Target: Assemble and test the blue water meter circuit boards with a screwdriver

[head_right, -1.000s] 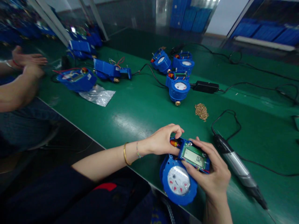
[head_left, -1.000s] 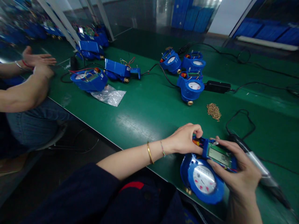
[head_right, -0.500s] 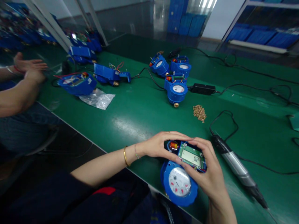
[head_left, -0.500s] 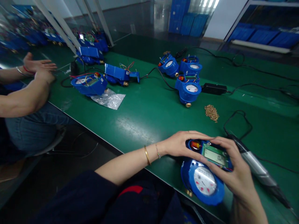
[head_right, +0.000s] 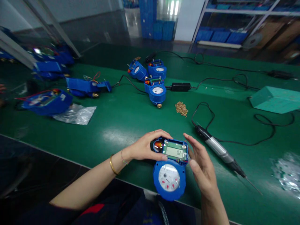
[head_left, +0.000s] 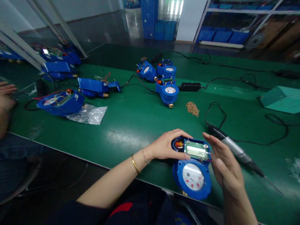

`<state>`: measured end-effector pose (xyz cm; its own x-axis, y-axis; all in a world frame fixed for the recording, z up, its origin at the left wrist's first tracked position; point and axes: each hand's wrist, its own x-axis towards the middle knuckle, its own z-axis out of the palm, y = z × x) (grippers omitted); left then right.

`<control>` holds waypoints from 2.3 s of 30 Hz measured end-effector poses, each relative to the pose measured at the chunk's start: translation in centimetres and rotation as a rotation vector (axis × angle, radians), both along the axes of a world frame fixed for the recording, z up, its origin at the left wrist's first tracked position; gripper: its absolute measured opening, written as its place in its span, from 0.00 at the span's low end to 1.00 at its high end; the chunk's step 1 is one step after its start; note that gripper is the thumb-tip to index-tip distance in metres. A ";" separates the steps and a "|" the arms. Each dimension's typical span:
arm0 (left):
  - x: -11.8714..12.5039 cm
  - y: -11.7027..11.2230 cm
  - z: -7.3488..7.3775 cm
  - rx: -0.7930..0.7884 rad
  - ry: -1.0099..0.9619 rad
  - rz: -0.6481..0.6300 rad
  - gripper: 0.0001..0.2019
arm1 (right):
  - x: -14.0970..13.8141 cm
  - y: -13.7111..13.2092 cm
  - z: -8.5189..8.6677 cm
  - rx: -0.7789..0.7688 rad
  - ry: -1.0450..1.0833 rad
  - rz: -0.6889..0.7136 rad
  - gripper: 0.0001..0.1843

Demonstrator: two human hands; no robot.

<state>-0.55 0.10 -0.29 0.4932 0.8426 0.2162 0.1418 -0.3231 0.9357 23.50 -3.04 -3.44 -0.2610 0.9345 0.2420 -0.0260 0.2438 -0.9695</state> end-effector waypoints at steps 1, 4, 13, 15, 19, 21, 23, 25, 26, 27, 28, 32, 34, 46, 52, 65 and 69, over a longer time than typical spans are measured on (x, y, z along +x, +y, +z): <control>0.1 0.0 0.0 -0.005 0.012 -0.007 0.27 | 0.1 -0.2 -0.3 -0.024 -0.017 -0.008 0.26; 0.4 0.1 -0.1 -0.037 0.014 -0.028 0.30 | 0.4 -0.5 -1.1 -0.042 -0.056 -0.029 0.27; 2.1 -0.2 0.6 -0.110 -0.052 0.033 0.30 | 0.2 -0.9 -1.1 0.012 -0.122 -0.134 0.25; 2.4 -0.3 0.7 -0.134 -0.035 0.078 0.30 | 0.1 -1.0 -1.1 -0.004 -0.101 -0.130 0.26; 2.7 -0.4 0.8 -0.175 -0.014 0.101 0.27 | -0.1 -1.1 -1.1 -0.051 -0.065 -0.106 0.28; 2.6 -0.4 0.8 -0.186 -0.022 0.102 0.27 | 0.1 -1.1 -0.9 -0.064 -0.060 -0.073 0.30; 2.6 -0.3 0.8 -0.194 -0.027 0.101 0.27 | 0.6 -1.0 -0.5 -0.067 -0.114 -0.044 0.32; 2.5 -0.2 0.7 -0.203 -0.027 0.096 0.27 | 1.2 -0.6 0.3 -0.039 -0.239 -0.025 0.33; 2.5 -0.2 0.7 -0.209 -0.025 0.094 0.27 | 1.5 -0.4 0.8 -0.008 -0.319 -0.022 0.33; 2.5 -0.2 0.7 -0.214 -0.023 0.093 0.27 | 1.7 -0.2 1.3 0.032 -0.400 -0.025 0.33; 2.5 -0.1 0.7 -0.218 -0.023 0.090 0.27 | 1.8 0.1 1.9 0.076 -0.479 -0.036 0.33; 2.4 0.1 0.9 -0.221 -0.031 0.080 0.26 | 1.6 1.0 3.5 0.249 -0.720 -0.114 0.30; 2.4 0.2 0.9 -0.228 -0.031 0.069 0.25 | 1.2 1.2 3.8 0.324 -0.783 -0.127 0.27; 2.0 0.2 0.8 -0.330 -0.105 0.032 0.29 | 0.5 0.1 2.2 0.032 -0.597 -0.167 0.32; 2.0 -0.1 0.5 -0.306 -0.065 0.090 0.29 | 3.0 4.8 2.1 -0.029 -0.406 -0.077 0.36; 0.7 2.8 0.3 -0.210 -0.019 0.006 0.30 | -1.2 18.7 -0.9 0.158 -1.261 -0.362 0.12; 0.6 3.2 0.1 -0.189 -0.020 -0.028 0.31 | -2.5 18.5 -1.8 0.161 -1.395 -0.449 0.13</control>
<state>0.05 3.33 -0.18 0.5140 0.8553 0.0656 0.1163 -0.1452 0.9825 20.98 15.43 -5.22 -0.0670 0.9864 0.1504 0.9905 0.0838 -0.1086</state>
